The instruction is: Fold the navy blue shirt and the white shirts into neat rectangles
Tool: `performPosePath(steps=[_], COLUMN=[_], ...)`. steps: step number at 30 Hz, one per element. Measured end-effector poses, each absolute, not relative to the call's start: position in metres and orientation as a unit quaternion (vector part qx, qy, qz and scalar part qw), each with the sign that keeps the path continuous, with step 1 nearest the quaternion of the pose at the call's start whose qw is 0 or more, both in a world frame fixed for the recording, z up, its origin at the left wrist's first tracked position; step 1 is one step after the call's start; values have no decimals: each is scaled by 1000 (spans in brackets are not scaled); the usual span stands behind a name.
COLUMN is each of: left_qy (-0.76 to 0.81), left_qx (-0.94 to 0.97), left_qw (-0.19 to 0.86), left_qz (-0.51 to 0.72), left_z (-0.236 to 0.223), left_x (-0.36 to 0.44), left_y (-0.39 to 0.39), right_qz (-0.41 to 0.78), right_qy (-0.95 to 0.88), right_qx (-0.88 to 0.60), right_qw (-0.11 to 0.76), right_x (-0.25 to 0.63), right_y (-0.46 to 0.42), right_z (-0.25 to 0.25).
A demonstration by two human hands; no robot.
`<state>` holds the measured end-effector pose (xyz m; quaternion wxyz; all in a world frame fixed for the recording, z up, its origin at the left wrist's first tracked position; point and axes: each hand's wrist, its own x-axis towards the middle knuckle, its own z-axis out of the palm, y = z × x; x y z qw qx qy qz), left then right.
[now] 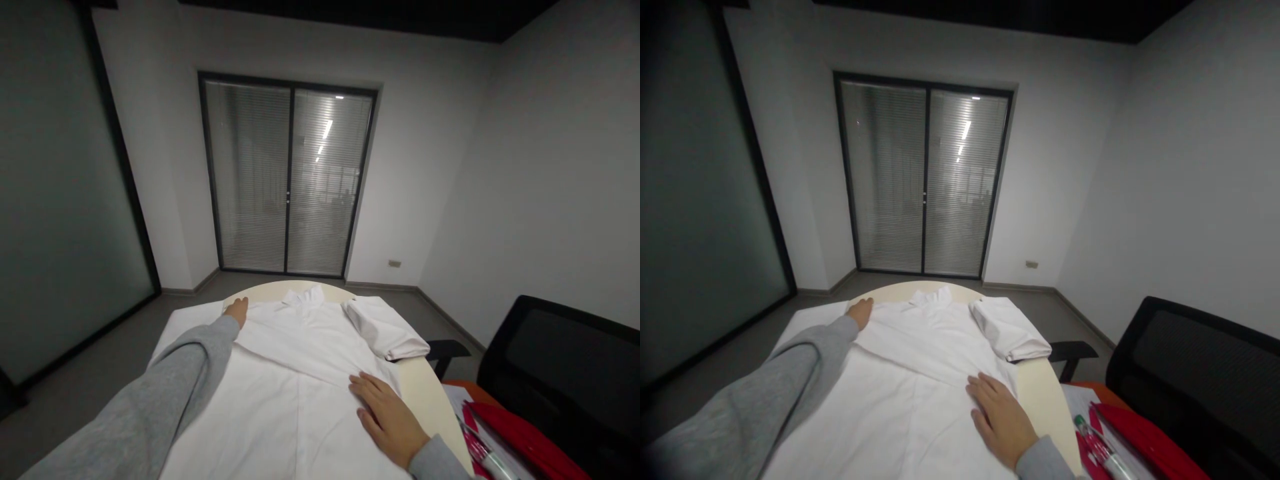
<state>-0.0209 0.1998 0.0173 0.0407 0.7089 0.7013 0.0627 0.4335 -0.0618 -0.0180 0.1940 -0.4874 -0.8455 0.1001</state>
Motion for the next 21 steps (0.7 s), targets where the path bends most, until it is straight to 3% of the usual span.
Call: performPosePath(steps=[7, 13, 17, 21], left_qy=[603, 399, 410, 506], left_qx=[797, 910, 901, 856], left_qw=[-17, 98, 138, 94], left_qz=[28, 49, 46, 51], left_z=[36, -15, -49, -43], left_x=[5, 5, -4, 9], left_y=[147, 27, -7, 21], right_qz=[101, 103, 105, 104], right_qy=[-853, -853, -849, -849], right_qx=[-479, -484, -490, -490], right_qw=[181, 165, 168, 168], right_x=[432, 432, 432, 433], right_y=[-63, -61, -58, -56], right_z=[-16, -16, -21, -26])
